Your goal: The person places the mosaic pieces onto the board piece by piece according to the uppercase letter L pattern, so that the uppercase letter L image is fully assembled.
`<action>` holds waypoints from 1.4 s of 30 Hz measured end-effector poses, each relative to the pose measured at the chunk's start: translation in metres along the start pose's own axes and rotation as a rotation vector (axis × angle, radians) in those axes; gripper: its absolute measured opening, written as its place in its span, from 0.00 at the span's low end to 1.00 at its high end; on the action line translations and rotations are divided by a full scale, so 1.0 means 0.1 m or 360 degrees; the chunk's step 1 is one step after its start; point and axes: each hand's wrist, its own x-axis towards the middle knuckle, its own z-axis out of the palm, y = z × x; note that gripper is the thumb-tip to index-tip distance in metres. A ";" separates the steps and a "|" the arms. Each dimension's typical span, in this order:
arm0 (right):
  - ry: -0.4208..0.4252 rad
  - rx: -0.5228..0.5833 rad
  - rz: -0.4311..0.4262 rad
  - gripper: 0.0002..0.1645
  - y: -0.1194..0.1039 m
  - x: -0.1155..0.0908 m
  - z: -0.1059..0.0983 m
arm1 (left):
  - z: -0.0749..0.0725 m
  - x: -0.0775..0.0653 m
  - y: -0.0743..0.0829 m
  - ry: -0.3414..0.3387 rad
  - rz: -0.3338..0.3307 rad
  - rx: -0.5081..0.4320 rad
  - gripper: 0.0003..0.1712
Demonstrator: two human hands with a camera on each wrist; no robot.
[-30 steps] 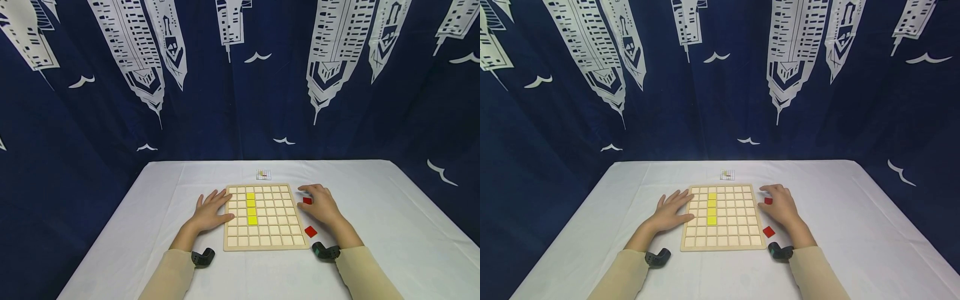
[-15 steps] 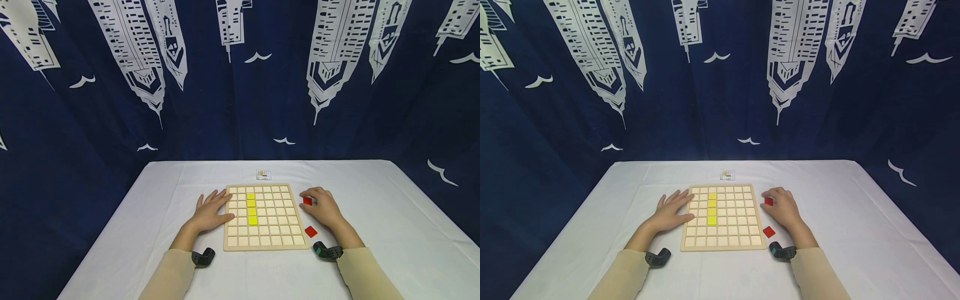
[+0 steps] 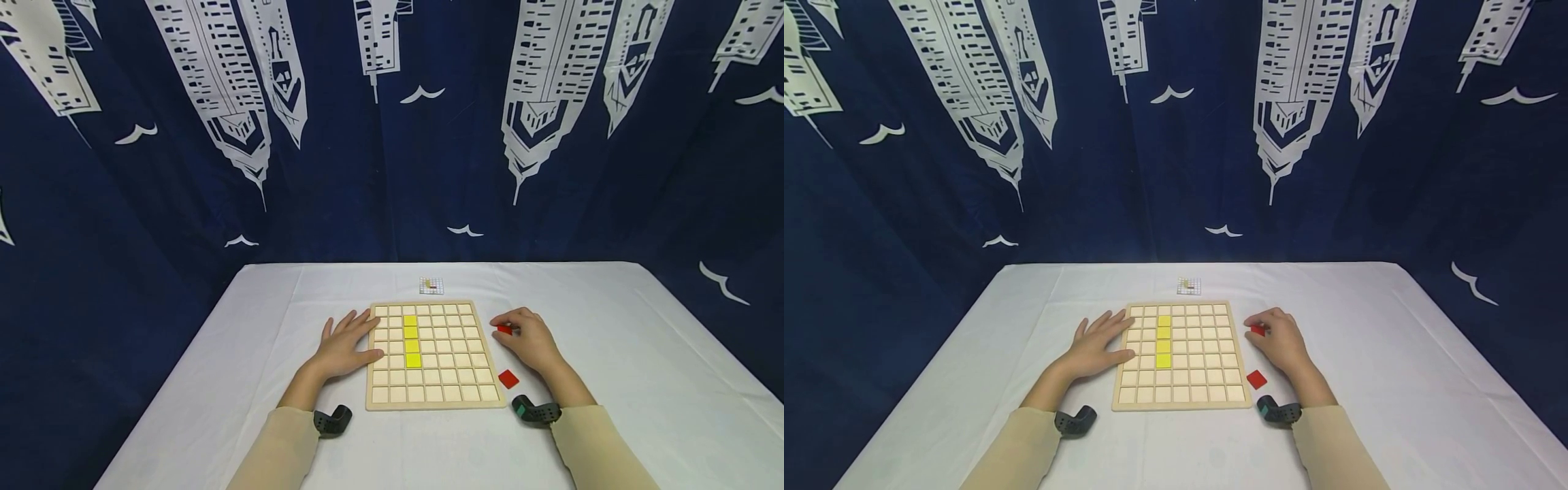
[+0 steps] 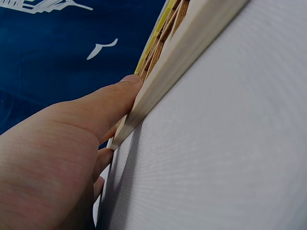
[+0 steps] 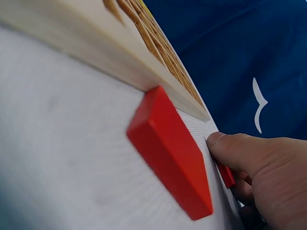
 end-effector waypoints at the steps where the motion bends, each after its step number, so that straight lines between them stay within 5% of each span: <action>1: 0.0003 0.0002 0.0004 0.12 0.00 0.00 0.00 | 0.00 0.00 0.00 -0.0002 -0.0002 0.0002 0.41; 22: 0.0009 -0.0018 -0.0008 0.13 0.01 -0.03 -0.04 | 0.02 -0.01 0.01 0.0003 -0.0008 -0.0028 0.42; 42: -0.0074 0.0341 -0.0057 0.17 -0.33 0.04 -0.11 | 0.02 0.00 0.01 0.0006 -0.0011 -0.0013 0.42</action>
